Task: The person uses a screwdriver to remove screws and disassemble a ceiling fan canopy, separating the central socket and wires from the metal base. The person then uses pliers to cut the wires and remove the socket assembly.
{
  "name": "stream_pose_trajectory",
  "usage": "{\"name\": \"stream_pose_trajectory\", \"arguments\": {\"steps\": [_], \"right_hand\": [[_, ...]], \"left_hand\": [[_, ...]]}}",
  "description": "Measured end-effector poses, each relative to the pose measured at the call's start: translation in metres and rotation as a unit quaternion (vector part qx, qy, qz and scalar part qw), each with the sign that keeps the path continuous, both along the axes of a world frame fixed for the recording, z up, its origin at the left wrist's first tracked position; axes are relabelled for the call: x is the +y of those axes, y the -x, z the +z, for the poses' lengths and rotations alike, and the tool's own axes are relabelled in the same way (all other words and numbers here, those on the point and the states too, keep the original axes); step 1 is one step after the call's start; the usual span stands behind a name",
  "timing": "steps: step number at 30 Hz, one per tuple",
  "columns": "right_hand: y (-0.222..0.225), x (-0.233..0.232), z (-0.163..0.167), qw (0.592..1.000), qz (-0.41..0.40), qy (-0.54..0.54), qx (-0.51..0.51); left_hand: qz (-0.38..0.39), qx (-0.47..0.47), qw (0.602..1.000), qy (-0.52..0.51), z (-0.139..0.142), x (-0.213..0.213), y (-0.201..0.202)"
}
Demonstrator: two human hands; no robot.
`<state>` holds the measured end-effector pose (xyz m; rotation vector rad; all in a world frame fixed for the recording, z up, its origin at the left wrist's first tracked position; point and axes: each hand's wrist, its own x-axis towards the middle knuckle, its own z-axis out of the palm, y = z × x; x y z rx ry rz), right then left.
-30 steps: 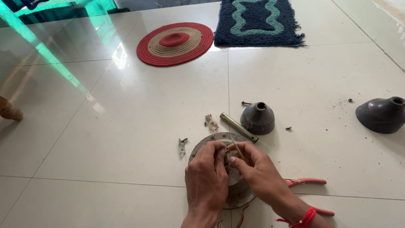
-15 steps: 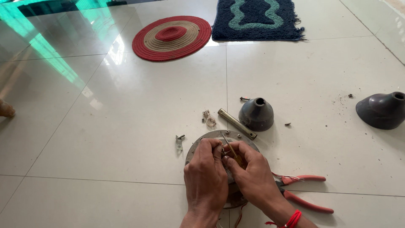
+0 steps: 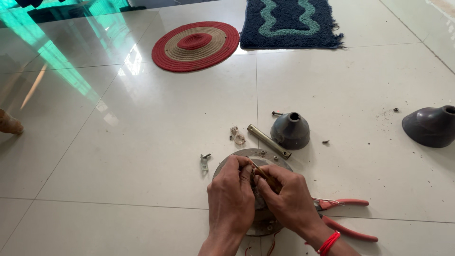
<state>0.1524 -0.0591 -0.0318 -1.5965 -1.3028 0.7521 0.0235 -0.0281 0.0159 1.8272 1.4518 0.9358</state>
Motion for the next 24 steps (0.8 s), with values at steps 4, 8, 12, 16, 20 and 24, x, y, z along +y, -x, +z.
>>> {"name": "stream_pose_trajectory", "arguments": {"steps": [4, 8, 12, 16, 20, 24], "right_hand": [[-0.002, 0.000, -0.004, 0.999, 0.003, 0.010, 0.031], [-0.002, -0.001, -0.007, 0.999, 0.004, -0.030, 0.036], [-0.002, -0.001, -0.009, 0.999, -0.024, -0.023, 0.015], [-0.002, -0.001, -0.009, 0.999, -0.034, -0.026, 0.015], [-0.002, -0.002, -0.008, 0.997, -0.030, -0.068, -0.029], [-0.002, -0.001, -0.007, 0.995, -0.030, -0.078, -0.050]], "left_hand": [[0.010, 0.006, 0.999, 0.048, 0.002, -0.001, -0.001], [0.017, -0.010, 0.999, 0.047, 0.002, -0.003, -0.004], [0.022, -0.016, 0.999, 0.043, 0.001, -0.001, -0.005], [0.035, -0.016, 0.997, 0.069, -0.001, 0.000, -0.004], [0.030, -0.035, 0.995, 0.084, -0.003, 0.007, -0.003], [0.003, -0.051, 0.993, 0.106, -0.005, 0.013, 0.002]]}}
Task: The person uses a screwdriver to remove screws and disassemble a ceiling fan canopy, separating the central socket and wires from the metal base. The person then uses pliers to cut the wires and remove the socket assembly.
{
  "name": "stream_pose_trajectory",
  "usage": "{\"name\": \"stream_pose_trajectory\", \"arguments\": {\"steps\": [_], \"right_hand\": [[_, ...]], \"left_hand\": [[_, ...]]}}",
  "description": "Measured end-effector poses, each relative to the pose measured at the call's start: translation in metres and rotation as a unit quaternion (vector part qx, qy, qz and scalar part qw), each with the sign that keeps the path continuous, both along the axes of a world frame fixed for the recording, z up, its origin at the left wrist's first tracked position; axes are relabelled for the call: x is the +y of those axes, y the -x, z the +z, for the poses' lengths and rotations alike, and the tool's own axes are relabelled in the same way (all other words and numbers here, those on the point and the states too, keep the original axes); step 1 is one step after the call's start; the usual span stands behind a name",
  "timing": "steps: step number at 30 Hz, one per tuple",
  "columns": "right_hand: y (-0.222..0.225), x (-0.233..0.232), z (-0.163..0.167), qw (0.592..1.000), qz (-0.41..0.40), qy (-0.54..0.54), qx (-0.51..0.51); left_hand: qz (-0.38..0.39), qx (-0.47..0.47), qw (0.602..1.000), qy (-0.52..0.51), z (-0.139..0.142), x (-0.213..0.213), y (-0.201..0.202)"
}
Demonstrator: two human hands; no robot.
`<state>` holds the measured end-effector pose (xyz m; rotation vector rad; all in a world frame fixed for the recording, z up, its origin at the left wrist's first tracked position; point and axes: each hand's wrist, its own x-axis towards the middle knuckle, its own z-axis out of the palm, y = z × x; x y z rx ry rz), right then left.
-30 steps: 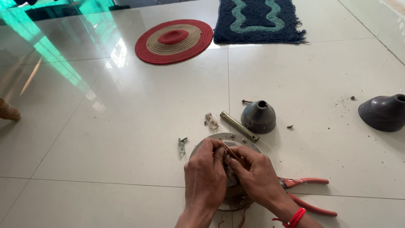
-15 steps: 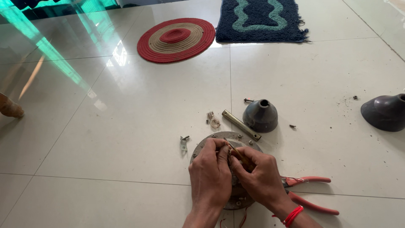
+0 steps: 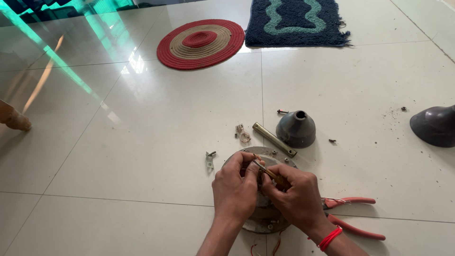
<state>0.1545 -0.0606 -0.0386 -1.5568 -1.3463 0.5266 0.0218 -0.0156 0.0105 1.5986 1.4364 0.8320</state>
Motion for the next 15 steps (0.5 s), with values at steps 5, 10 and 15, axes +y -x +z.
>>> {"name": "stream_pose_trajectory", "arguments": {"steps": [5, 10, 15], "right_hand": [[-0.0013, 0.0016, 0.0001, 1.000, 0.000, 0.000, -0.015], [-0.0020, 0.0020, -0.0005, 1.000, -0.007, 0.005, -0.017], [-0.0012, 0.0022, 0.0002, 1.000, -0.007, 0.003, -0.027]], "left_hand": [[-0.007, 0.011, 1.000, 0.006, -0.0020, 0.0017, 0.0004], [-0.014, 0.014, 1.000, 0.008, -0.0024, 0.0030, 0.0005], [-0.017, 0.020, 1.000, -0.003, -0.0020, 0.0033, 0.0000]]}}
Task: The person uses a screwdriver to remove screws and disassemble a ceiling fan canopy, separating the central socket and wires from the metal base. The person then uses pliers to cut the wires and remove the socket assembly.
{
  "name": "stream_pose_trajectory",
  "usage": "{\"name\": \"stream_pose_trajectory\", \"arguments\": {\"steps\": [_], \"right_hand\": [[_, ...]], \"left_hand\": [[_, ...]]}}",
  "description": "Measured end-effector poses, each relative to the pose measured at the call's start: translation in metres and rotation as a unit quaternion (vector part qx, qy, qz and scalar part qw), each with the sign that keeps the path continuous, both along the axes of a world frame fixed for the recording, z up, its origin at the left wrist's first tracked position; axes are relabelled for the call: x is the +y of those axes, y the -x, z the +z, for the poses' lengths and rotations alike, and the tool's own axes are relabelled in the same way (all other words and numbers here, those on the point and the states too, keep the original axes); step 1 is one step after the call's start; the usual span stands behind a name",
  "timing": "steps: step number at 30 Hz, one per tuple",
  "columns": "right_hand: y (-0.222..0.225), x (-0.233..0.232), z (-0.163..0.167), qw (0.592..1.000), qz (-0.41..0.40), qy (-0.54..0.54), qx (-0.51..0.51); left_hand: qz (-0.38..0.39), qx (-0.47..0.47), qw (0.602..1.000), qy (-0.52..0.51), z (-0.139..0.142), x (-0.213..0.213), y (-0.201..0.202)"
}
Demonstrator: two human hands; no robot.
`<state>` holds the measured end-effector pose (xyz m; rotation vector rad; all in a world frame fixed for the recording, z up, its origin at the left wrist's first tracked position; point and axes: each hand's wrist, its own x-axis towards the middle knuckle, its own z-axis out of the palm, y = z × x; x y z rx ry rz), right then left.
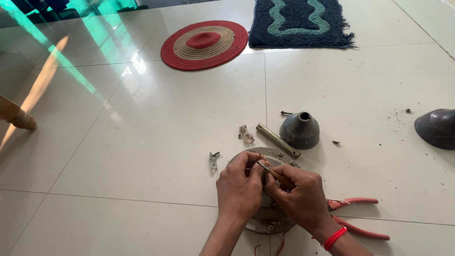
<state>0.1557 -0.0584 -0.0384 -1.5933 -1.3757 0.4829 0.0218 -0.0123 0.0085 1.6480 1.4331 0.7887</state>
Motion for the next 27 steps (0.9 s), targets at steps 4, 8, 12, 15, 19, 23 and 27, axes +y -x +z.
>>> {"name": "stream_pose_trajectory", "arguments": {"steps": [4, 8, 12, 15, 19, 23, 27], "right_hand": [[0.0016, -0.0006, 0.0007, 1.000, -0.006, 0.001, 0.007], [0.0011, -0.0003, 0.0013, 1.000, -0.002, -0.005, 0.009], [0.0004, 0.0005, 0.0009, 1.000, -0.010, 0.012, 0.004], [-0.0002, 0.0000, 0.0005, 1.000, -0.004, 0.004, 0.013], [-0.0007, 0.0004, 0.0004, 1.000, -0.001, -0.015, 0.001], [-0.0015, 0.0008, 0.0006, 1.000, -0.006, 0.009, 0.000], [-0.0017, 0.0005, 0.0007, 1.000, -0.006, 0.004, -0.006]], "left_hand": [[0.012, 0.026, 1.000, -0.005, 0.0005, 0.0001, -0.0017], [0.008, 0.027, 1.000, -0.005, -0.0001, 0.0008, -0.0017], [0.009, 0.031, 0.999, -0.014, -0.0010, 0.0008, -0.0014], [0.010, 0.032, 0.999, -0.015, -0.0006, -0.0001, -0.0020], [0.008, 0.036, 0.999, 0.005, 0.0013, -0.0003, -0.0019], [0.006, 0.040, 0.999, 0.006, 0.0025, -0.0002, -0.0024], [0.007, 0.036, 0.999, -0.005, 0.0035, -0.0015, -0.0021]]}}
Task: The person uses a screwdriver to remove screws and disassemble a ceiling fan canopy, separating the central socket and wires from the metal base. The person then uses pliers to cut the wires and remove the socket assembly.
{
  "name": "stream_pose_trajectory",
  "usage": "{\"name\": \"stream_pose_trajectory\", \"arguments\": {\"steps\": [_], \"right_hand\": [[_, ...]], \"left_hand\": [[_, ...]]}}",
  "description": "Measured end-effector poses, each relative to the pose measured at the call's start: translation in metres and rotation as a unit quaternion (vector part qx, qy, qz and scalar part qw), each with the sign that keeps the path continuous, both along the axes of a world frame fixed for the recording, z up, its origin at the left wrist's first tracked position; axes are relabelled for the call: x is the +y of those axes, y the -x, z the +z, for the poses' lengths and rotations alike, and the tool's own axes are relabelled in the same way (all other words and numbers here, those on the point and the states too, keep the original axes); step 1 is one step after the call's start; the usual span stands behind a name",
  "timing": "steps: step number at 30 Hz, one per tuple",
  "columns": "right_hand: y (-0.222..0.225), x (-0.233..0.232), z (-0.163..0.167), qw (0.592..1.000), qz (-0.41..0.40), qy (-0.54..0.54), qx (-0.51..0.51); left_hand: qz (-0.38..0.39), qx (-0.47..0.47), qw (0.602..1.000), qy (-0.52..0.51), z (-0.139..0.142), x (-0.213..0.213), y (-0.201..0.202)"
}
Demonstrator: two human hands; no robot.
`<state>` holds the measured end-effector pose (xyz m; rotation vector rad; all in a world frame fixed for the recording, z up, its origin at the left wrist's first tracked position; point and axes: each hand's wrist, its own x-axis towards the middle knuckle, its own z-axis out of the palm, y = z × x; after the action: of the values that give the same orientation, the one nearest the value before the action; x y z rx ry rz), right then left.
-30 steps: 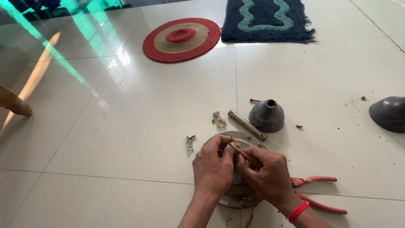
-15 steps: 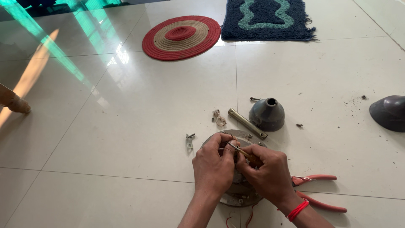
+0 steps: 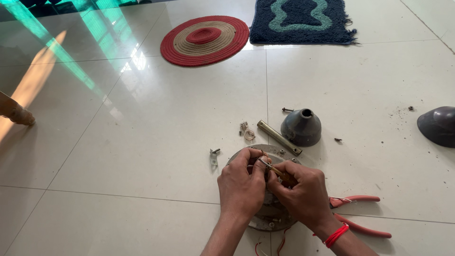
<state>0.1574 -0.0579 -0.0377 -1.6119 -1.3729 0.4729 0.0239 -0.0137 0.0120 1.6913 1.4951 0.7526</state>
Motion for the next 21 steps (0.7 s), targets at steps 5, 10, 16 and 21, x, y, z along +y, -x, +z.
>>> {"name": "stream_pose_trajectory", "arguments": {"steps": [5, 10, 16, 21], "right_hand": [[0.001, 0.000, -0.001, 1.000, 0.003, -0.008, -0.001], [0.004, -0.001, -0.001, 1.000, -0.005, -0.009, -0.005], [0.007, -0.002, 0.000, 0.999, -0.009, -0.031, -0.031], [0.009, -0.002, 0.003, 0.996, -0.021, -0.040, -0.072]], "left_hand": [[-0.002, 0.009, 1.000, 0.006, 0.003, 0.001, 0.000], [0.000, 0.023, 0.999, 0.029, 0.004, -0.001, 0.000], [-0.004, 0.015, 0.999, 0.030, 0.009, -0.001, -0.001], [-0.007, 0.039, 0.997, 0.067, 0.010, -0.001, 0.000]]}}
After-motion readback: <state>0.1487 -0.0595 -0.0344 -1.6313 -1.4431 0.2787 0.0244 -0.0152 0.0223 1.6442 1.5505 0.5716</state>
